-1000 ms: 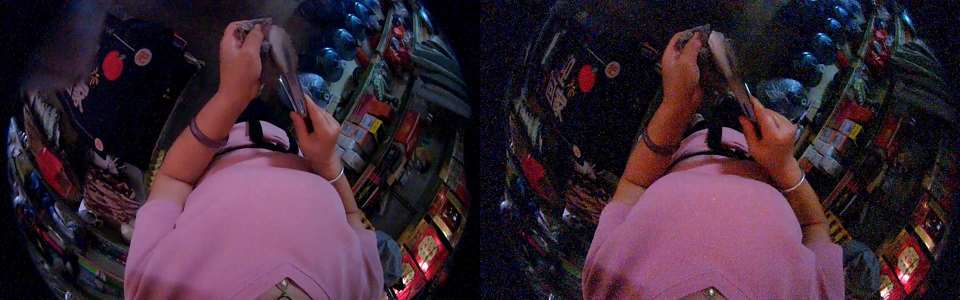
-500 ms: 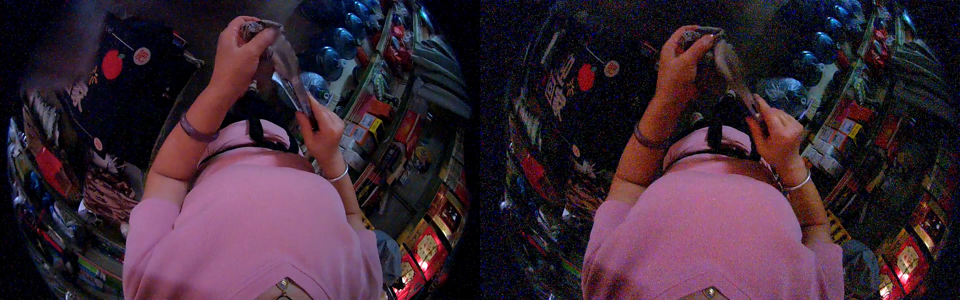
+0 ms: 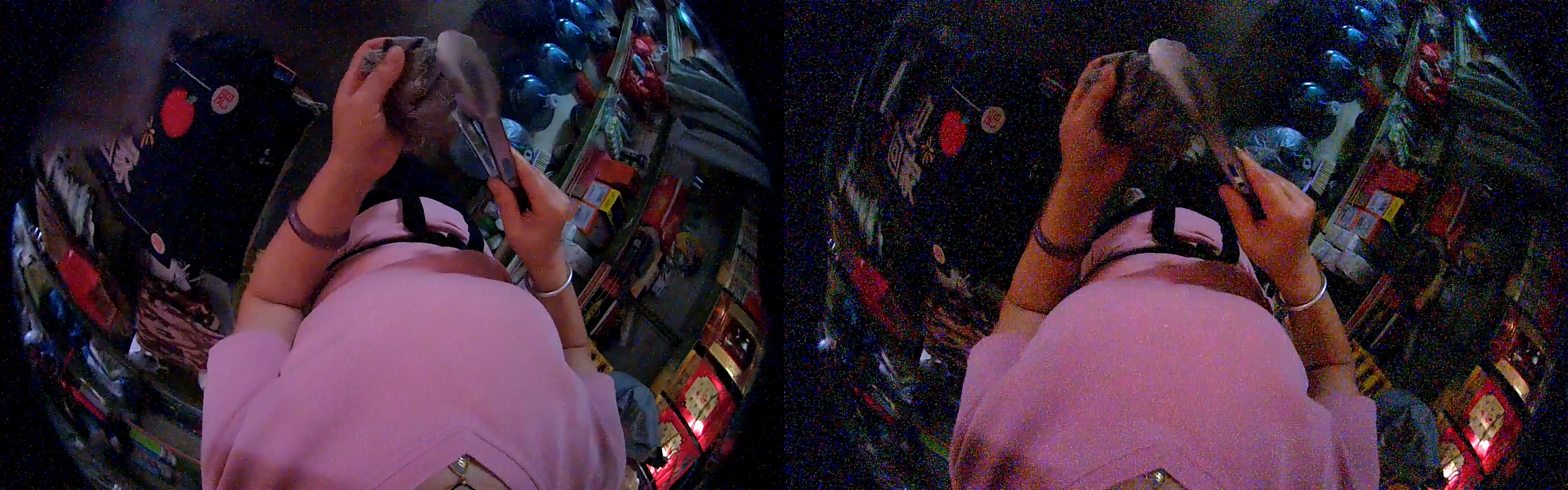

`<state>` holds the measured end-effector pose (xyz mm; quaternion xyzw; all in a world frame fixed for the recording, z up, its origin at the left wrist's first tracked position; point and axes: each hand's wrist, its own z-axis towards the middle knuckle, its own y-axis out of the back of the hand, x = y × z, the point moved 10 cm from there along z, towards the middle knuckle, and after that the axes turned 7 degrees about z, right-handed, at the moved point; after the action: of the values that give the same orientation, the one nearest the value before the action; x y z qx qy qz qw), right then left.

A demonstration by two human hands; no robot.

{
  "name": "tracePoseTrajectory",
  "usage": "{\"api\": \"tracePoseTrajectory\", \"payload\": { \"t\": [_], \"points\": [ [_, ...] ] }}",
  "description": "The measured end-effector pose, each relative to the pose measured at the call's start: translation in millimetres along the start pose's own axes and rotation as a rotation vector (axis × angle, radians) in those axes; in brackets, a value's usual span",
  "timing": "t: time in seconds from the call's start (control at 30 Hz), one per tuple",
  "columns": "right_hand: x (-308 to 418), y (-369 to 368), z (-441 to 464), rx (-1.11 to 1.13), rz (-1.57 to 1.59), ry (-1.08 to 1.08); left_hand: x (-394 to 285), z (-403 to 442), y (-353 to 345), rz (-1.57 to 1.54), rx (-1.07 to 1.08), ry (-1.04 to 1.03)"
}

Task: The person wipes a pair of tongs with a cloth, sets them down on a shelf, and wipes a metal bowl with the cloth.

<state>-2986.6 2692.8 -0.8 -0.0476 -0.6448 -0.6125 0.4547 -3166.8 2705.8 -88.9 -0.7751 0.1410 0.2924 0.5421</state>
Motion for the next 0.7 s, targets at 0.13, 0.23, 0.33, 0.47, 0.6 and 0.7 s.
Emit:
{"api": "tracePoseTrajectory", "payload": {
  "t": [0.13,0.23,0.33,0.47,0.6,0.7],
  "points": [
    [0.5,0.3,-0.1,0.006,0.04,-0.002,-1.9,-2.2,-6.7,0.022,0.052,0.008],
    [4.2,-5.1,-2.7,0.004,-0.001,0.05,-15.1,-4.6,-12.0,0.319,0.022,-0.141],
    [11.6,-5.1,-3.8,-0.018,-0.048,0.135,-23.7,-3.1,-14.5,0.38,-0.038,-0.172],
    [17.1,-5.3,-4.6,-0.038,-0.082,0.228,-21.7,4.8,-11.7,0.379,-0.039,-0.13],
    [13.3,-8.4,-6.1,-0.011,-0.105,0.203,-13.4,5.3,-9.7,0.244,0.006,-0.043],
    [13.2,-8.1,-8.0,-0.003,-0.112,0.202,-13.7,0.4,-12.8,0.231,0.015,0.0]
  ]
}}
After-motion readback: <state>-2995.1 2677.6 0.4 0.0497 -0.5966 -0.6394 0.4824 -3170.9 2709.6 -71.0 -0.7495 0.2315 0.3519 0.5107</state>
